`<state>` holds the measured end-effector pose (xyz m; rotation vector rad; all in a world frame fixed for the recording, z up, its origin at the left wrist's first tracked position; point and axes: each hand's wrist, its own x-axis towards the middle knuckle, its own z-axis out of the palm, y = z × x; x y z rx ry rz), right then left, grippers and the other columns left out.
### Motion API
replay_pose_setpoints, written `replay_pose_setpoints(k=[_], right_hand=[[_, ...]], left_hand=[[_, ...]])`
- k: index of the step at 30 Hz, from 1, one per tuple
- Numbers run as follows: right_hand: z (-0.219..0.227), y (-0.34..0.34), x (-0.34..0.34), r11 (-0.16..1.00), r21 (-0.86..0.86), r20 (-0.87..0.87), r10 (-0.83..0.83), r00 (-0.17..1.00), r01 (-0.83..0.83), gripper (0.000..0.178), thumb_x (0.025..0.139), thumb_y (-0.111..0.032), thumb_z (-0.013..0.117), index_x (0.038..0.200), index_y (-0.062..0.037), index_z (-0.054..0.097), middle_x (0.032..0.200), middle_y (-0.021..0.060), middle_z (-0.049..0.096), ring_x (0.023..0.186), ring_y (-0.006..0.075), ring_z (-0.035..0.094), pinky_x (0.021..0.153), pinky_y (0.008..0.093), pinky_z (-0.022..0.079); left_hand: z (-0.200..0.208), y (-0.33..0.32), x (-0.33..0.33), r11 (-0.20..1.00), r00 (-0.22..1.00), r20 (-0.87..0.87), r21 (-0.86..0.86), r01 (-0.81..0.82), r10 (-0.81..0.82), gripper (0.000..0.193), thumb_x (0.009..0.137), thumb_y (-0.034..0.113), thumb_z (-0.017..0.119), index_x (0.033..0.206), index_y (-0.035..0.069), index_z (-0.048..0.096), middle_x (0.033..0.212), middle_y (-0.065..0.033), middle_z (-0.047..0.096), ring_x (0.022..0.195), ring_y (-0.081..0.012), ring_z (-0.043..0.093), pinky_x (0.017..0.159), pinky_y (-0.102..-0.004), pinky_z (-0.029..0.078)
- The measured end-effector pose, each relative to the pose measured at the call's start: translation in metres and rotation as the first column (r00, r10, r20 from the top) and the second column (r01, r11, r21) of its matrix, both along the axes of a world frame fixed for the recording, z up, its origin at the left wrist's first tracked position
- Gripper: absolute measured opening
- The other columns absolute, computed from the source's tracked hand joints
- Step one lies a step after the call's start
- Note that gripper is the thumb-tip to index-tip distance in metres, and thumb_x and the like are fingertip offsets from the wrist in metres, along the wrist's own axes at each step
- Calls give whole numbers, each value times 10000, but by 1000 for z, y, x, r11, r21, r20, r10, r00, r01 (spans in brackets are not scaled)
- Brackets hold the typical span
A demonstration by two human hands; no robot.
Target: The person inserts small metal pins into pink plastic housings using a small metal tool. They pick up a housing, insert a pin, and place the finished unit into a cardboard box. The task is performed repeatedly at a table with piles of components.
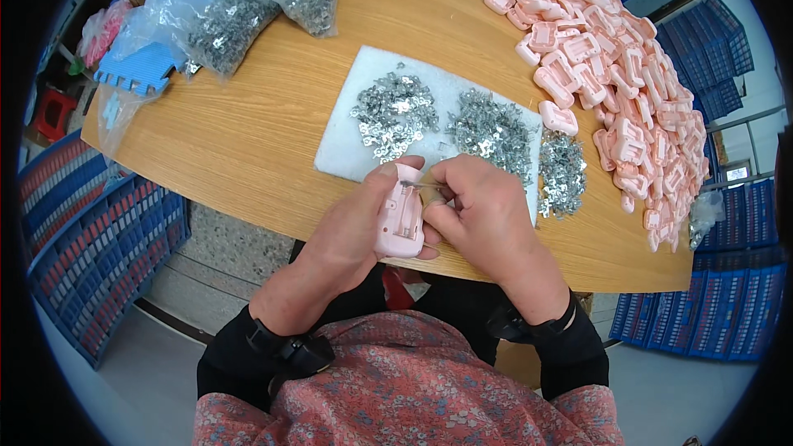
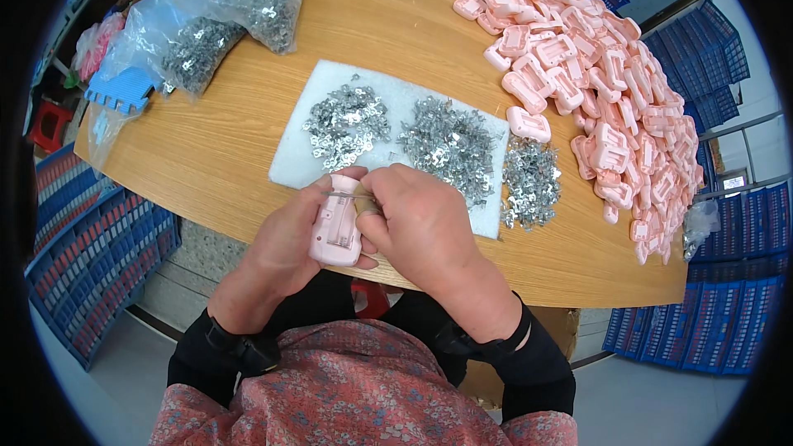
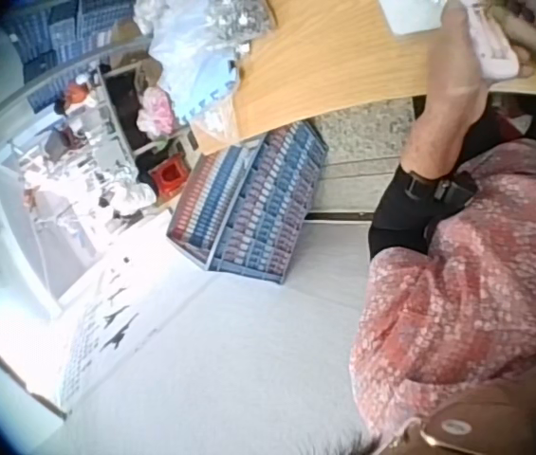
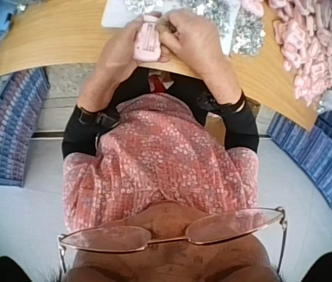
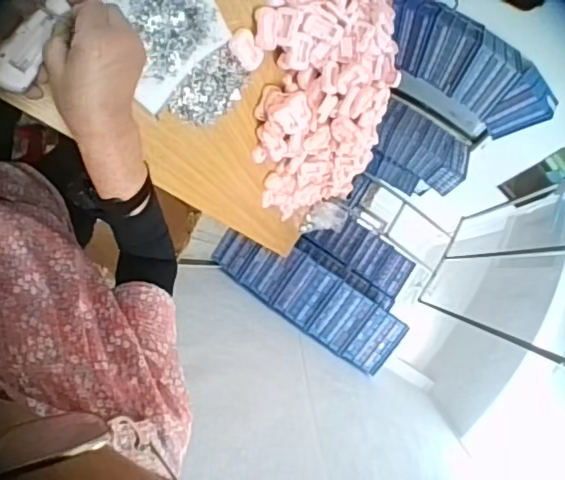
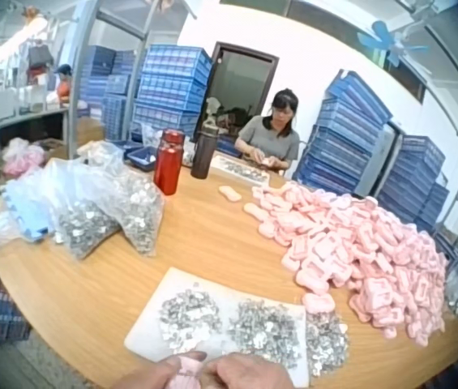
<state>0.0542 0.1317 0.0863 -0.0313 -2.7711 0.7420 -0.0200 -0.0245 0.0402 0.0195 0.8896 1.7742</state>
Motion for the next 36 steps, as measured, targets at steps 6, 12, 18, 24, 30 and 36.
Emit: replay_pose_setpoints(k=[6, 12, 18, 24, 30, 36], right_hand=[[0, 1, 8, 999, -37, -52, -24, 998, 23, 220, 753, -58, 679, 970, -52, 641, 818, 108, 618, 707, 302, 633, 614, 371, 521], [-9, 10, 12, 610, -753, 265, -62, 962, 247, 178, 932, -117, 641, 1059, 8, 632, 846, 11, 630, 697, 106, 585, 645, 265, 490], [-5, 17, 18, 366, -877, 374, 112, 921, 312, 196, 968, -166, 628, 1068, 2, 644, 830, -16, 627, 671, 30, 525, 619, 188, 437], [-10, 15, 23, 419, -845, 403, 91, 911, 332, 195, 956, -167, 639, 1044, 6, 641, 831, -9, 631, 651, 36, 534, 595, 196, 444], [-13, 7, 28, 450, -833, 394, 73, 916, 322, 189, 959, -172, 630, 1007, 12, 632, 807, 2, 629, 638, 48, 551, 571, 216, 457], [-13, 6, 28, 535, -802, 312, -4, 950, 265, 190, 962, -156, 641, 1083, -11, 625, 793, -35, 589, 616, 30, 492, 557, 188, 402]], left_hand=[[-2, 0, 1, 1000, 1000, 26, 27, -17, 16, 532, 1050, 424, 329, 1452, 77, 343, 967, -116, 638, 806, -227, 681, 751, -415, 603], [2, 1, 1, 995, 998, -44, 90, 38, -34, 502, 1065, 369, 257, 1455, 58, 310, 969, -155, 668, 820, -260, 695, 719, -424, 602], [-2, -6, 8, 995, 766, -643, -83, -52, -14, 424, 1046, 220, 424, 1421, 27, 383, 1002, -87, 647, 808, -153, 658, 703, -297, 547], [4, -8, 7, 987, 512, -853, -154, -56, -103, 417, 924, 120, 621, 1305, -15, 518, 1024, -163, 655, 783, -221, 665, 703, -321, 532], [8, -6, 10, 971, 73, -985, -166, -174, -156, 366, 872, 71, 600, 1226, -12, 559, 935, -207, 618, 714, -323, 626, 655, -369, 507], [-7, -10, -1, 992, 893, -444, -127, 15, -70, 335, 949, 158, 482, 1249, 22, 542, 903, -73, 611, 657, -142, 588, 576, -287, 476]])
